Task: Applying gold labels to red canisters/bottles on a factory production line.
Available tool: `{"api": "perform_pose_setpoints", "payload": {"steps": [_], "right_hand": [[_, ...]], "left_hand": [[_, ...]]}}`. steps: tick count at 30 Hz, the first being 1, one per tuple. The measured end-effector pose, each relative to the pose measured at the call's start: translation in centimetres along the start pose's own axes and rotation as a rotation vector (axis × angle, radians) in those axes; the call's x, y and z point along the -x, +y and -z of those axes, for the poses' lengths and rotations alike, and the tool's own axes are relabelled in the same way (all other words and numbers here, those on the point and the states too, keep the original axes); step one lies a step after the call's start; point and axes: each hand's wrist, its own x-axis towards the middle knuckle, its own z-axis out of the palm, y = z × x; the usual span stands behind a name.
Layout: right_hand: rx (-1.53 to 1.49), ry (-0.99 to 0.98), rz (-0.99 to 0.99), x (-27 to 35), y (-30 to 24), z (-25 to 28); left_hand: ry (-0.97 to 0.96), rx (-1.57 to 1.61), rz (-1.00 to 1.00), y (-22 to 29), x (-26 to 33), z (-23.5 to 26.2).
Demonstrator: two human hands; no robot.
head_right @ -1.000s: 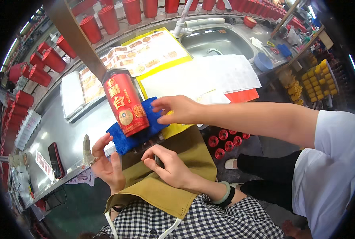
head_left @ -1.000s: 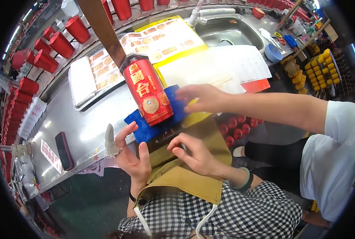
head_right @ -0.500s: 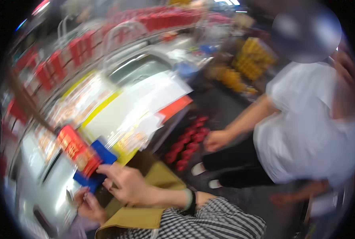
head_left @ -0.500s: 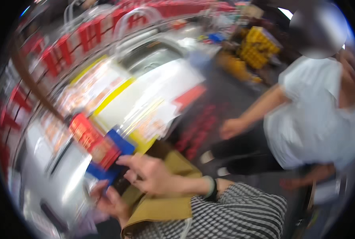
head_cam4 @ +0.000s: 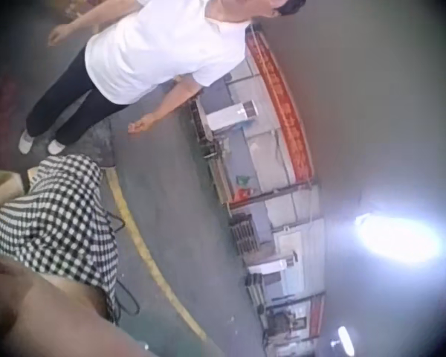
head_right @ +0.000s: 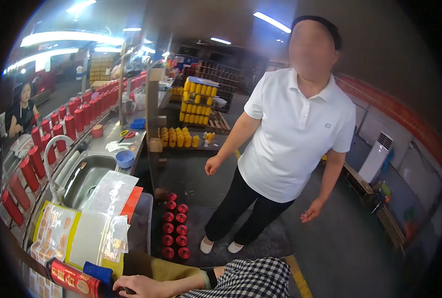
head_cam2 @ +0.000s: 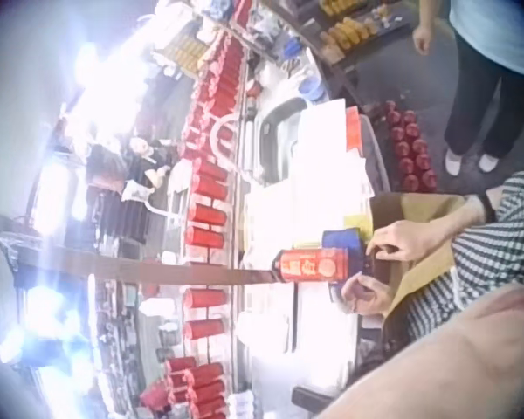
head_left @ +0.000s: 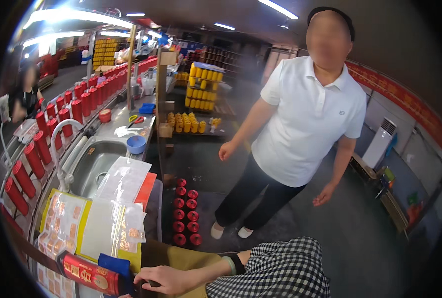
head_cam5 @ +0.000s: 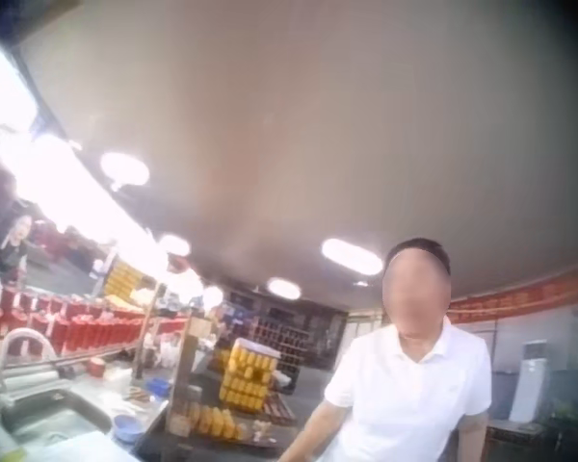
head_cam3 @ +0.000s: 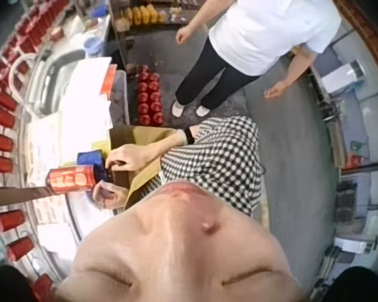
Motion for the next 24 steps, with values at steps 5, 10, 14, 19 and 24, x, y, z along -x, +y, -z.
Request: {"api": "perform_pose_setpoints", "payload": {"steps": [5, 10, 14, 19, 24], "right_hand": [[0.040, 0.065, 0.018, 0.0, -1.5, -0.1], [0.074, 0.075, 0.034, -0.1, -1.3, -0.4], [0.085, 0.073, 0.032, -0.1, -1.4, -0.5], [0.086, 0.066, 0.047, 0.0, -1.4, -0.4], [0.092, 0.067, 0.048, 0.3, -0.9, -0.4]], "left_hand": [[-0.045, 0.029, 0.000, -0.4, -0.4, -0.3], [-0.075, 0.048, 0.003, -0.7, -0.4, -0.6], [-0.090, 0.050, 0.001, -0.9, -0.3, -0.8], [-0.099, 0.048, -0.002, -0.9, -0.2, -0.9], [-0.096, 0.040, -0.007, -1.0, -0.1, -1.1]]}}
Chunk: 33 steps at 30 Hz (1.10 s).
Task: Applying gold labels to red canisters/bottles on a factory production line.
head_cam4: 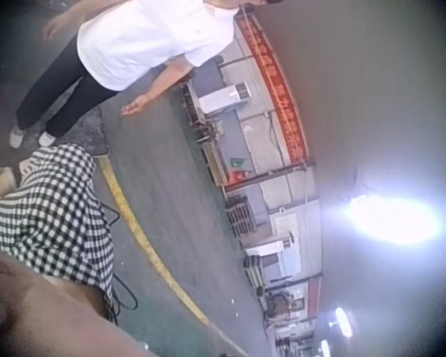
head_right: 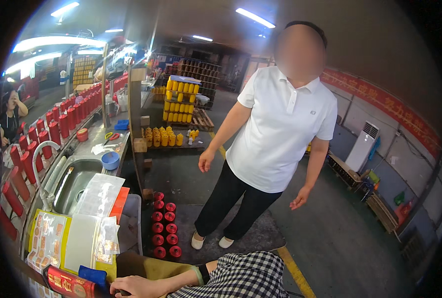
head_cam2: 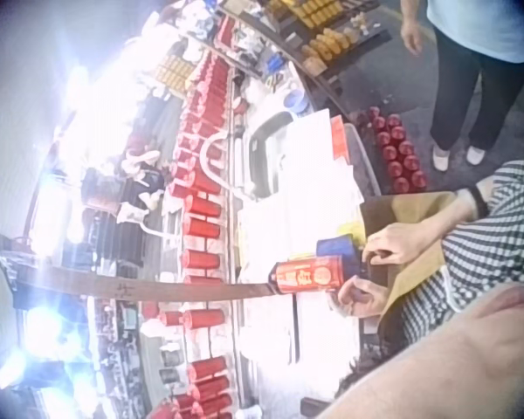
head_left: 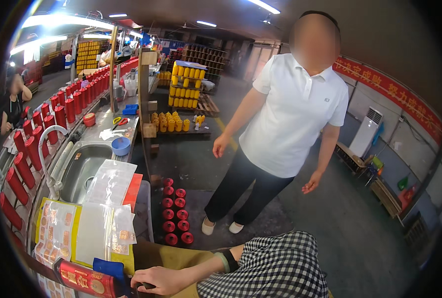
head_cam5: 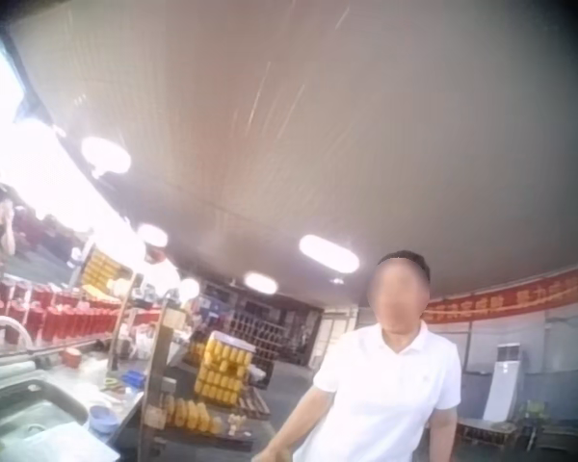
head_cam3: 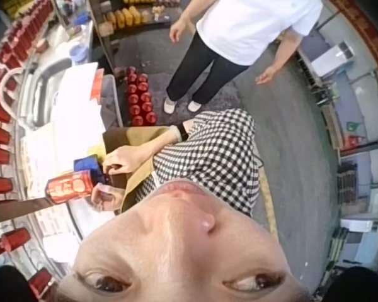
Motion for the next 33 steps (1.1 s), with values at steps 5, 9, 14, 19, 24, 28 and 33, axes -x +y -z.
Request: {"api": "perform_pose_setpoints", "payload": {"steps": [5, 9, 14, 19, 24, 28, 33], "right_hand": [[0.012, 0.003, 0.006, 0.2, 0.3, 0.1], [-0.004, -0.007, 0.040, 0.2, 0.5, 0.4], [-0.054, -0.166, -0.127, 0.1, 1.5, 0.9], [-0.065, -0.088, -0.096, 0.1, 1.9, 1.2], [-0.064, -0.088, -0.092, 0.2, 2.3, 1.0], [-0.056, -0.082, -0.108, -0.1, 1.9, 1.2], [-0.107, -0.093, -0.093, -0.4, 0.8, 1.6]], "left_hand": [[0.000, 0.003, -0.002, -0.1, 0.0, -0.2], [-0.002, -0.019, -0.004, 0.2, 0.0, -0.5], [-0.004, -0.021, -0.014, 0.0, 0.0, -0.4], [-0.007, -0.029, -0.022, 0.1, 0.1, -0.7], [-0.011, -0.028, -0.026, 0.0, 0.1, -0.9], [-0.014, -0.030, -0.023, 0.0, 0.2, -0.9], [-0.020, -0.033, -0.025, 0.0, 0.4, -0.9]]}}
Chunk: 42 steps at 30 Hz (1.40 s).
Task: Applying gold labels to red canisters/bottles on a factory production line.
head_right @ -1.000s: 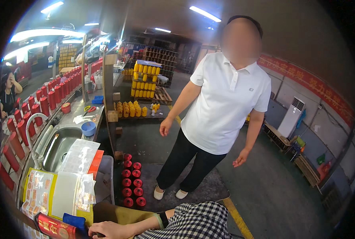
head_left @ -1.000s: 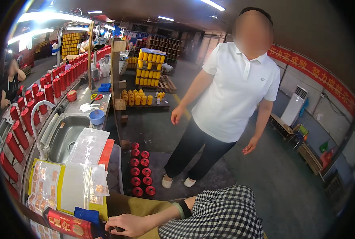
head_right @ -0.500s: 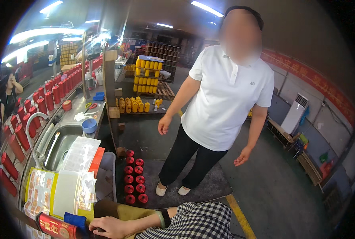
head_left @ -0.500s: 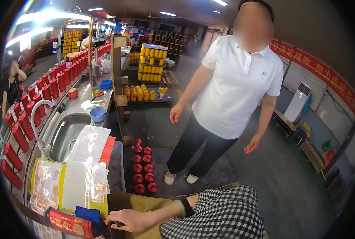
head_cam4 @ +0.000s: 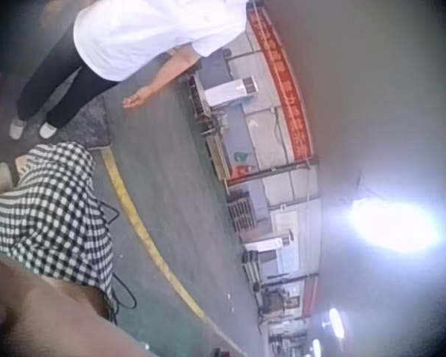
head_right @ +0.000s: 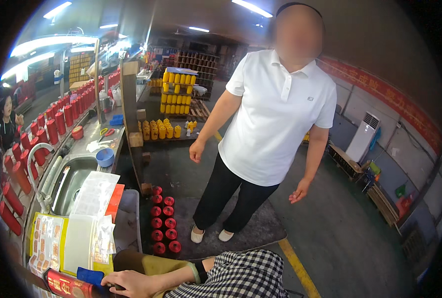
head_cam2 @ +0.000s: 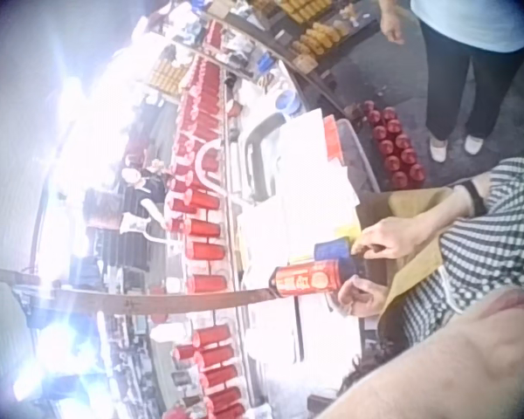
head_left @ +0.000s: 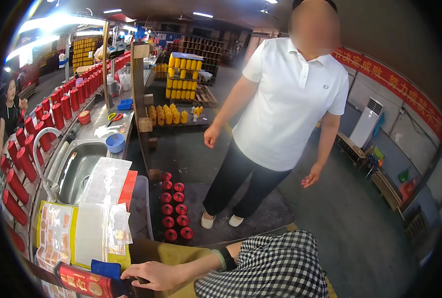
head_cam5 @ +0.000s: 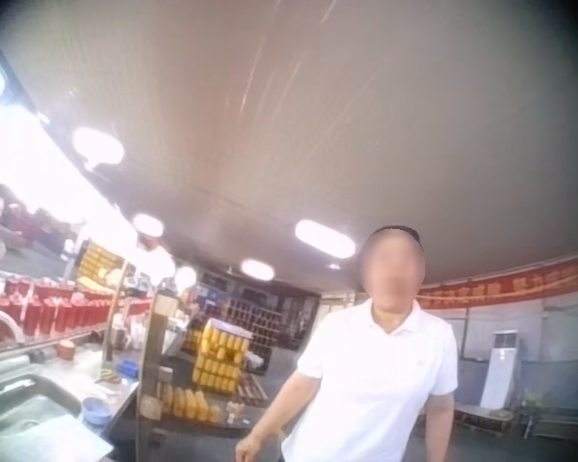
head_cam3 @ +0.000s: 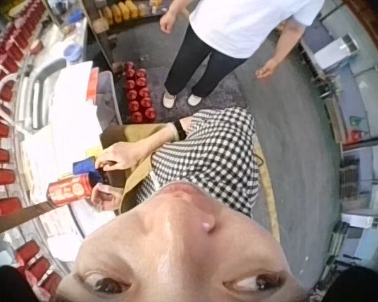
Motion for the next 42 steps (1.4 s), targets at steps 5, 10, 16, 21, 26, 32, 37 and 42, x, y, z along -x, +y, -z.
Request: {"api": "perform_pose_setpoints", "payload": {"steps": [5, 10, 16, 21, 26, 32, 37, 42], "right_hand": [[-0.018, 0.056, 0.101, -0.3, 0.5, 0.4], [0.044, 0.241, 0.349, -0.1, -3.1, 2.0], [0.102, 0.355, 0.298, 0.1, -1.0, 0.7], [0.122, 0.352, 0.320, 0.3, -0.5, 0.2], [0.058, 0.200, 0.206, 0.3, 0.5, 0.4], [0.017, 0.135, 0.202, 0.3, 1.2, 0.1], [-0.002, 0.079, 0.119, 0.2, 1.0, 0.7], [0.046, 0.103, 0.135, -0.1, 1.7, 0.6]], "left_hand": [[-0.001, -0.005, -0.012, 0.1, -0.1, -0.2], [-0.015, -0.005, -0.015, 0.0, -0.3, -0.6], [-0.019, 0.010, -0.019, -0.1, 0.0, -0.7], [-0.011, 0.009, -0.025, 0.0, 0.0, -0.4], [0.003, 0.006, -0.036, 0.1, 0.0, -0.4], [0.013, -0.009, -0.040, -0.1, 0.1, -0.1], [0.016, -0.015, -0.043, -0.2, -0.1, -0.2], [0.016, -0.008, -0.056, -0.2, -0.2, 0.0]]}}
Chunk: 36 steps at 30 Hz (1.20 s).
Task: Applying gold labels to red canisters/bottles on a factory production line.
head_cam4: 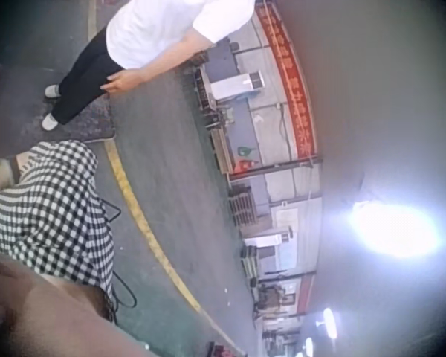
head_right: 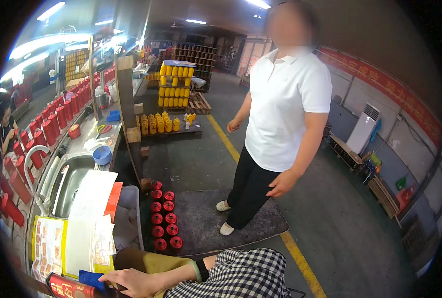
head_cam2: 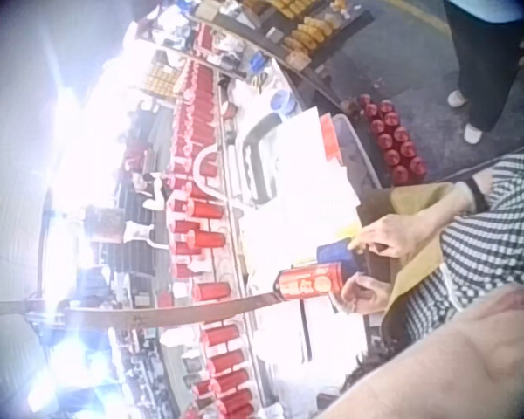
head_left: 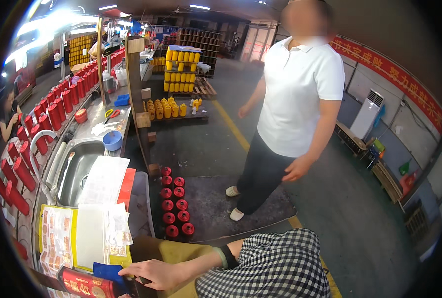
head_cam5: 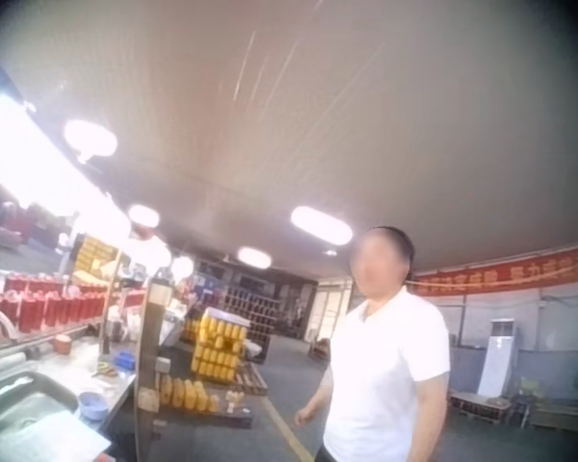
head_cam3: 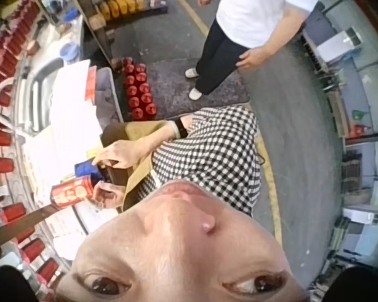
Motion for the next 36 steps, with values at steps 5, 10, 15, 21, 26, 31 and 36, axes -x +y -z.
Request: {"api": "perform_pose_setpoints", "payload": {"steps": [5, 10, 15, 21, 26, 31, 36], "right_hand": [[-0.062, 0.023, 0.033, -0.1, -0.3, -1.1], [-0.051, 0.059, 0.026, 0.1, -0.6, -1.4], [-0.020, 0.011, -0.010, -1.6, -0.4, -0.5], [-0.047, -0.215, -0.018, -3.0, 1.6, -1.7], [-0.087, -0.252, 0.011, -4.3, 1.2, -1.8], [-0.128, -0.235, 0.003, -5.7, 1.1, -1.2], [-0.144, -0.200, 0.017, -7.1, 1.5, -1.1]], "left_hand": [[0.046, -0.042, 0.001, -0.1, 0.6, 2.4], [0.207, -0.183, -0.098, 0.8, 3.2, 6.4], [0.358, -0.214, -0.153, 2.8, 1.9, 5.2], [0.422, -0.364, -0.107, 2.8, 3.4, 6.9], [0.451, -0.447, -0.052, 3.1, 4.0, 7.8], [0.463, -0.437, -0.059, 2.7, 3.3, 8.0], [0.350, -0.662, -0.042, 1.9, 2.4, 8.2]]}}
